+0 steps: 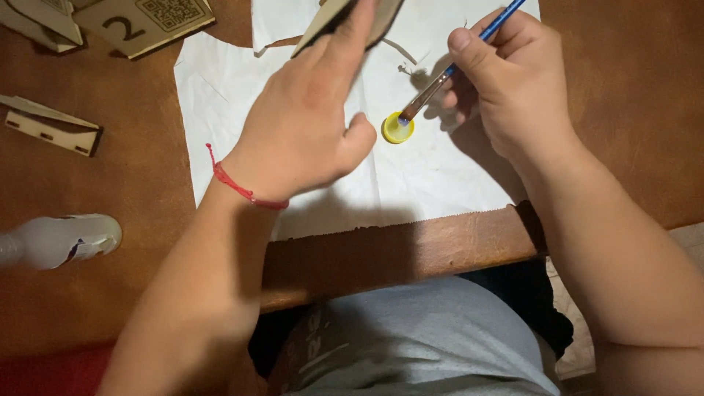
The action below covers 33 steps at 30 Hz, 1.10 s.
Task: Applying glue to the edges of laser-cut wooden pieces using a small brush.
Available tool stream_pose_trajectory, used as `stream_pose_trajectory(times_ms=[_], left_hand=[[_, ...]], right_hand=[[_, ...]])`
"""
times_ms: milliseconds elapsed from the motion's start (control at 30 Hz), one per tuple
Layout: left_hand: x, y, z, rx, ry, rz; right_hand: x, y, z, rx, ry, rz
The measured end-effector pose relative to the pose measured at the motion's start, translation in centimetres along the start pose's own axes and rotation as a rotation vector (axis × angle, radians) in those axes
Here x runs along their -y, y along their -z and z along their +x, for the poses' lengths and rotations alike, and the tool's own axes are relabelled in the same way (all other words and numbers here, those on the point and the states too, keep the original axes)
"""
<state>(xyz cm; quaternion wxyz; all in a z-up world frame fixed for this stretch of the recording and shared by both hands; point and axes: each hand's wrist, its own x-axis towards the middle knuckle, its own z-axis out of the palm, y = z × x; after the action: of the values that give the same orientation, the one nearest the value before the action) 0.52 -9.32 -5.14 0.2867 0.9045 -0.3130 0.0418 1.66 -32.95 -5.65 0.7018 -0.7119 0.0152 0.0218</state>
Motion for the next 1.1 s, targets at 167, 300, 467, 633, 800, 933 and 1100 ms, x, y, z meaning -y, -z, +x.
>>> stream_pose_trajectory(times_ms=[167,300,467,633,800,933,1100], left_hand=[[-0.9,1.1,0.2,-0.107,0.104,-0.09],[-1.8,2.0,0.9,-0.365,0.13,-0.409],[-1.0,1.5,1.5,-0.511,0.183,-1.09],[-1.5,2.6,1.5,-0.534,0.475,-1.166],[-1.2,1.6,1.6,-0.504,0.467,-1.266],[-1.9,1.7,1.7,-0.388,0.431,-1.438],[-2.8,2.4,1.8,-0.259,0.662,-1.367]], right_hand=[[-0.2,0.1,0.2,0.007,-0.013,0.205],[0.2,0.2,0.2,-0.021,-0.029,0.28],[1.3,-0.3,-0.6,-0.038,-0.07,0.374],[1.2,-0.3,-0.7,-0.004,-0.051,0.406],[1.2,-0.6,-0.8,-0.028,-0.075,0.42],[1.0,-0.5,-0.7,-0.048,-0.083,0.44],[1.2,-0.3,-0.7,-0.115,-0.108,0.403]])
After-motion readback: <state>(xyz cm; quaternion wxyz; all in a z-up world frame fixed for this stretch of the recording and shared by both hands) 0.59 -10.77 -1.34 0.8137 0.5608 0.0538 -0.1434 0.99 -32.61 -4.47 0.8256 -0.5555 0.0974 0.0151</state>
